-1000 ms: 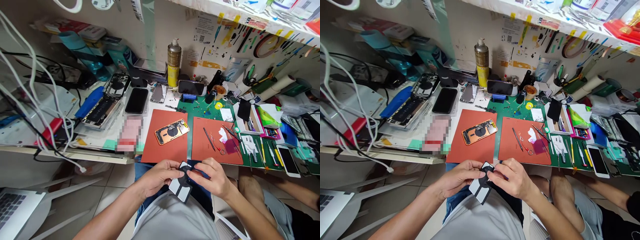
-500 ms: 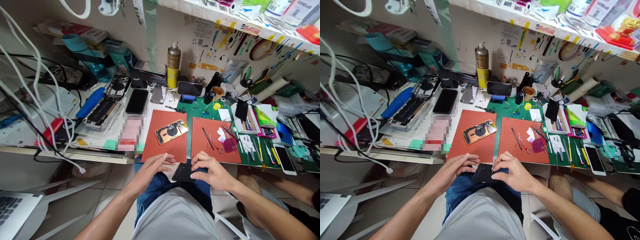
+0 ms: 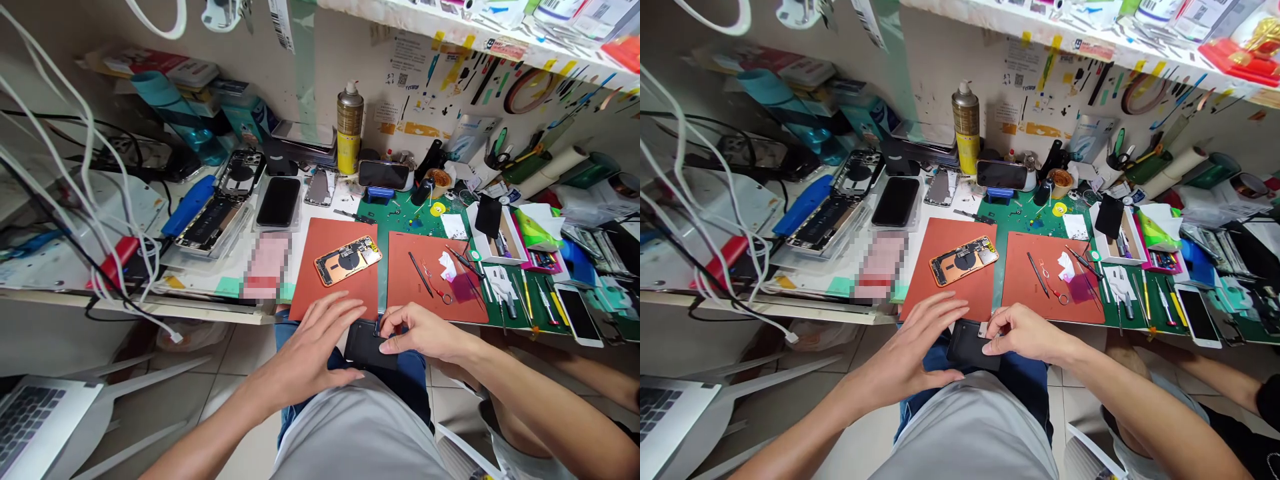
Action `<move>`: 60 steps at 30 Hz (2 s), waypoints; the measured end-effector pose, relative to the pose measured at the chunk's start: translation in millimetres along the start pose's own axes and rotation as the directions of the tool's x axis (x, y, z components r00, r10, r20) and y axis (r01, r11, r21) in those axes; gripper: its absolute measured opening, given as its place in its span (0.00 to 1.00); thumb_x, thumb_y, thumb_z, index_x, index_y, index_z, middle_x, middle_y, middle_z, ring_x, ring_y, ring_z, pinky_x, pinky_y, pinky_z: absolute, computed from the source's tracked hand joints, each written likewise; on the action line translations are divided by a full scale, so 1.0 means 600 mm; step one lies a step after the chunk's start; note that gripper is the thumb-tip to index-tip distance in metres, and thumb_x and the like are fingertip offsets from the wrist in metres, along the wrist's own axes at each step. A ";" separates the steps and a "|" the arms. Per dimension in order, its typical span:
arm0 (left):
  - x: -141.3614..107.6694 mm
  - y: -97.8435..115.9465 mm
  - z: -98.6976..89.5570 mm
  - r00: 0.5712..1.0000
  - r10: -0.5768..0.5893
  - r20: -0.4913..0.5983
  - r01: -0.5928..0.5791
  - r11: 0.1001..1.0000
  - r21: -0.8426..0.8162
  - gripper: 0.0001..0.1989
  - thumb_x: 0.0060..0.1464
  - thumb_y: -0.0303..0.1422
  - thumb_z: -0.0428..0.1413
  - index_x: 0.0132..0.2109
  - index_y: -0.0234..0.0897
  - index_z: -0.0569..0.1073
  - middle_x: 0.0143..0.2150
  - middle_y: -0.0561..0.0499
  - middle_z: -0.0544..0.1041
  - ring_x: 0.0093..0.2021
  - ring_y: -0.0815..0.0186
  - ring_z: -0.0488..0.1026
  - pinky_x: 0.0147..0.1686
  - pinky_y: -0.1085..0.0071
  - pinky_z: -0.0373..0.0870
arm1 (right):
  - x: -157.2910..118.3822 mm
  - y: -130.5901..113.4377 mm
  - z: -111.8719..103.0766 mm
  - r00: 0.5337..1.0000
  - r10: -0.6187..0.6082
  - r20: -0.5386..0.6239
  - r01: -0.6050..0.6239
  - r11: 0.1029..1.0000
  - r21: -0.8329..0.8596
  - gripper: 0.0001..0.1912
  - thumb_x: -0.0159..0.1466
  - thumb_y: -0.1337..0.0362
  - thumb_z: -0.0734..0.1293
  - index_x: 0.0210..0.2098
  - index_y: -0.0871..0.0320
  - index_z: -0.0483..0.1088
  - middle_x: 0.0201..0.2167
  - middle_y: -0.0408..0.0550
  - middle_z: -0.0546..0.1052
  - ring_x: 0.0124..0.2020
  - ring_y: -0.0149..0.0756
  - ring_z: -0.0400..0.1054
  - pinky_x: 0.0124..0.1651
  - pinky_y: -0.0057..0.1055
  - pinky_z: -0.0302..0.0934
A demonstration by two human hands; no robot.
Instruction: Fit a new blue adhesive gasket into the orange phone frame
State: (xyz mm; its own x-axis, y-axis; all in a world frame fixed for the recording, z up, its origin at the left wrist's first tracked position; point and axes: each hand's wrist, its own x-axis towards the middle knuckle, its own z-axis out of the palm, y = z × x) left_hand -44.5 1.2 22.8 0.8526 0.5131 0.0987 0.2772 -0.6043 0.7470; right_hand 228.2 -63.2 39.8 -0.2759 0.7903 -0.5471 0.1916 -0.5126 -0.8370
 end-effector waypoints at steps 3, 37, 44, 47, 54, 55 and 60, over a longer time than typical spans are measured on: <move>0.004 0.002 -0.003 0.993 0.102 0.052 -0.108 0.986 0.127 0.42 0.62 0.36 0.69 0.76 0.44 0.59 0.72 0.41 0.72 0.79 0.47 0.56 0.73 0.45 0.64 | 0.004 -0.002 0.000 1.000 0.018 0.021 -0.018 1.000 -0.001 0.08 0.53 0.60 0.80 0.26 0.55 0.79 0.35 0.42 0.74 0.38 0.38 0.67 0.46 0.36 0.59; 0.034 -0.044 -0.037 0.990 -0.134 -0.038 0.136 0.988 0.073 0.52 0.57 0.54 0.70 0.79 0.53 0.54 0.75 0.42 0.70 0.73 0.47 0.70 0.66 0.47 0.75 | -0.025 0.051 0.006 0.909 -0.338 -0.245 0.264 0.920 -0.290 0.19 0.58 0.64 0.80 0.35 0.51 0.65 0.45 0.46 0.83 0.49 0.45 0.80 0.54 0.41 0.73; 0.082 -0.138 -0.016 0.940 -0.227 -0.256 0.278 0.942 0.187 0.41 0.67 0.46 0.63 0.79 0.46 0.55 0.80 0.35 0.59 0.79 0.40 0.56 0.73 0.35 0.61 | -0.045 0.091 -0.033 0.907 -0.155 -0.391 0.157 0.987 -0.028 0.24 0.59 0.55 0.82 0.33 0.51 0.63 0.49 0.52 0.84 0.55 0.47 0.80 0.55 0.41 0.76; 0.091 -0.156 -0.011 0.950 -0.211 -0.231 0.254 0.951 0.176 0.39 0.69 0.44 0.61 0.79 0.47 0.56 0.77 0.38 0.65 0.76 0.44 0.61 0.72 0.38 0.64 | -0.041 0.097 -0.047 0.880 -0.229 -0.417 0.194 0.973 -0.123 0.23 0.62 0.57 0.81 0.33 0.50 0.62 0.50 0.53 0.84 0.55 0.46 0.80 0.55 0.39 0.77; 0.083 -0.150 -0.031 0.976 -0.160 -0.148 0.179 0.976 0.121 0.38 0.71 0.42 0.59 0.80 0.51 0.52 0.76 0.42 0.67 0.75 0.52 0.62 0.71 0.49 0.70 | 0.005 0.039 -0.067 0.736 -0.652 -0.181 0.420 0.651 -0.632 0.15 0.69 0.67 0.75 0.37 0.50 0.63 0.50 0.53 0.82 0.49 0.45 0.79 0.47 0.41 0.76; 0.079 -0.146 -0.032 0.979 -0.154 -0.131 0.169 0.979 0.111 0.39 0.71 0.41 0.59 0.80 0.52 0.51 0.75 0.43 0.68 0.76 0.53 0.62 0.71 0.50 0.70 | 0.014 0.027 -0.067 0.720 -0.683 -0.121 0.450 0.592 -0.668 0.14 0.70 0.69 0.74 0.38 0.51 0.63 0.51 0.53 0.82 0.48 0.45 0.78 0.46 0.41 0.75; 0.062 -0.133 -0.030 0.987 -0.136 -0.084 0.144 0.984 0.105 0.42 0.71 0.33 0.59 0.82 0.54 0.46 0.74 0.44 0.71 0.75 0.54 0.65 0.69 0.53 0.73 | 0.061 -0.004 -0.058 0.691 -0.713 0.118 0.551 0.414 -0.724 0.12 0.71 0.72 0.71 0.41 0.52 0.65 0.52 0.55 0.83 0.52 0.48 0.76 0.50 0.46 0.74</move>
State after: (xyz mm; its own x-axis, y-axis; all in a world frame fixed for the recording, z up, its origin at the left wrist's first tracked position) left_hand -42.8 79.4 -21.2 0.7666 0.6401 0.0515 0.4422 -0.5844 0.6804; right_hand 250.6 -21.2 22.2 -0.4388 0.8719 0.2175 0.6095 0.4666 -0.6409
